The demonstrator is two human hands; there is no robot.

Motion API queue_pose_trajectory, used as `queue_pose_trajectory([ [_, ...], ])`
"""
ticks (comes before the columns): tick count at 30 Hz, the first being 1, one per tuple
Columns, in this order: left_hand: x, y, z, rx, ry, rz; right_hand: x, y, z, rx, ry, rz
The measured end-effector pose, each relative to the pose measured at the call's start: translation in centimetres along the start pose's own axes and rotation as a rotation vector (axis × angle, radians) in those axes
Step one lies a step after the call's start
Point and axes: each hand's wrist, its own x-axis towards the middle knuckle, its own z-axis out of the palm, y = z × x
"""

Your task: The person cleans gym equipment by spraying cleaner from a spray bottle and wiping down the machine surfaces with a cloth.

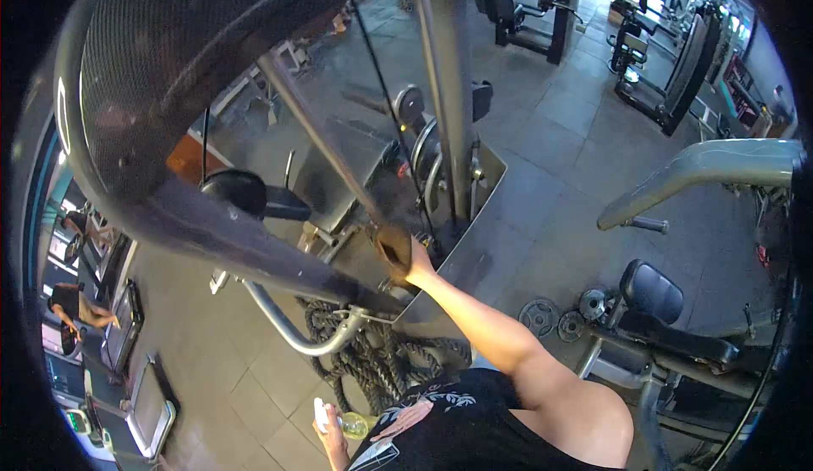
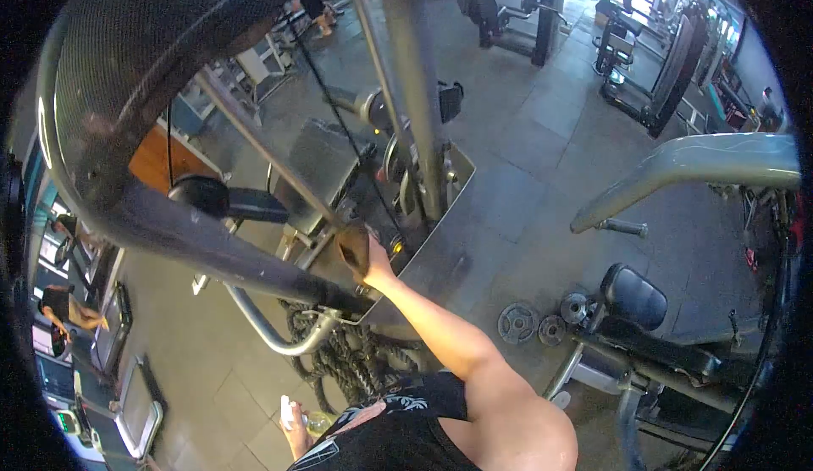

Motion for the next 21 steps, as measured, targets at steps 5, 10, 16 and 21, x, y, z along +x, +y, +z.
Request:
queue_pose_trajectory([
  [5,0.5,0.9,3.0,-0.091,0.006,0.027,-7.0,-14.9,1.1,0.698,0.322,-0.059],
  [10,-0.3,1.4,5.3,-0.049,0.058,0.042,-0.9,-25.1,2.1,-0.466,0.099,-0.700],
  [16,-2.4,2.5,7.2,0.022,0.054,0.068,18.4,-33.5,11.4,-1.009,0.067,-1.274],
  [21,-5.1,2.1,8.3,0.002,0.279,0.025,18.0,-37.7,12.3,-0.920,0.075,-1.634],
])
